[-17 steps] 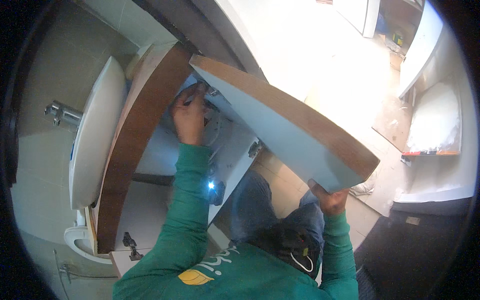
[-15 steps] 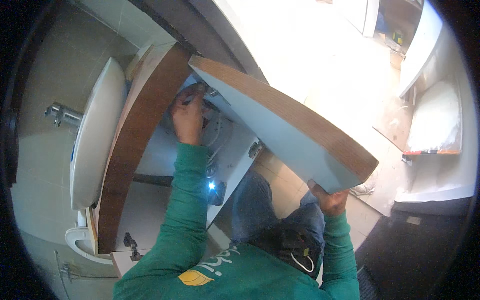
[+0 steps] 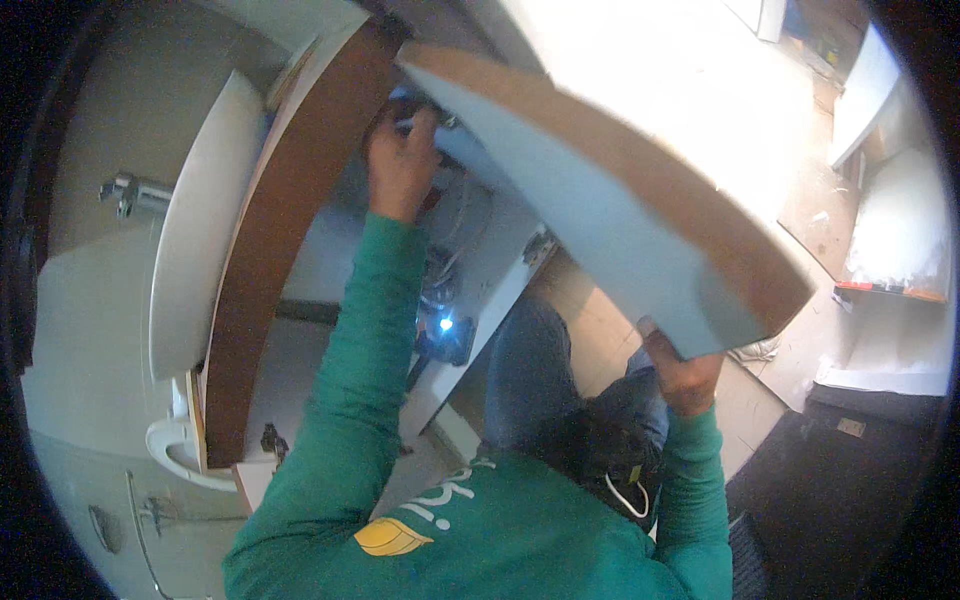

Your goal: The person installs metal hinges on a white cabinet door using a cordless drill and screws. They position the door, drill screws into the hinges, and adjust the alignment under a bathroom vanity.

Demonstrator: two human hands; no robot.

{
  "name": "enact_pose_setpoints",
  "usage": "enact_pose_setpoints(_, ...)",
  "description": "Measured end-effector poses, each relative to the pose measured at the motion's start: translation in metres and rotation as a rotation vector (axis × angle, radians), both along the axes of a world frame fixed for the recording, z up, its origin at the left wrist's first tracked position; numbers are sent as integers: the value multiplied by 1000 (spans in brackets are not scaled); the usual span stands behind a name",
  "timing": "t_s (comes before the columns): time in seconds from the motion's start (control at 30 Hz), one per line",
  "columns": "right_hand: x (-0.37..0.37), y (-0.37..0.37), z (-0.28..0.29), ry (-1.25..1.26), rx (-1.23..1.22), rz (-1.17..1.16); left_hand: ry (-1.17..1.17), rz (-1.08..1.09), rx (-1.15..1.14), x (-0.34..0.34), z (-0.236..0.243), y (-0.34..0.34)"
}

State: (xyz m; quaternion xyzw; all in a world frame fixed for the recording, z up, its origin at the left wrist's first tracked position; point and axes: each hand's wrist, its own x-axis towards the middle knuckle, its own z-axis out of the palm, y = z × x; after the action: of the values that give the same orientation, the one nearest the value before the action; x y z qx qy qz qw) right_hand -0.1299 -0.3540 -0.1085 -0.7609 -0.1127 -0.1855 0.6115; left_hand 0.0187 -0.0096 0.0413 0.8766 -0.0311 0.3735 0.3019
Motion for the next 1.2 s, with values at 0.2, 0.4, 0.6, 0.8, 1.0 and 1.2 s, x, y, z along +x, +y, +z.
enact_pose_setpoints(0.2, 1, 6, 5, 116, 270, 39, -6, -25, 137, 9, 4, 6)
enact_pose_setpoints(0.4, -1, 11, -6, 64, 185, 61, -130, 145, -16, -17, -13, -7)
enact_pose_setpoints(0.6, 1, -1, -5, 225, 285, 58, -159, 5, -133, -176, -105, -77)
enact_pose_setpoints(0.8, 5, 0, -6, 206, 320, 75, 486, 785, -620, -315, -230, -20)
enact_pose_setpoints(1.0, 3, 7, -15, 253, 381, -33, 241, 751, -441, -298, -241, 62)
enact_pose_setpoints(1.2, 8, -11, -5, 121, 240, 1, 567, 136, -748, -277, -234, 128)
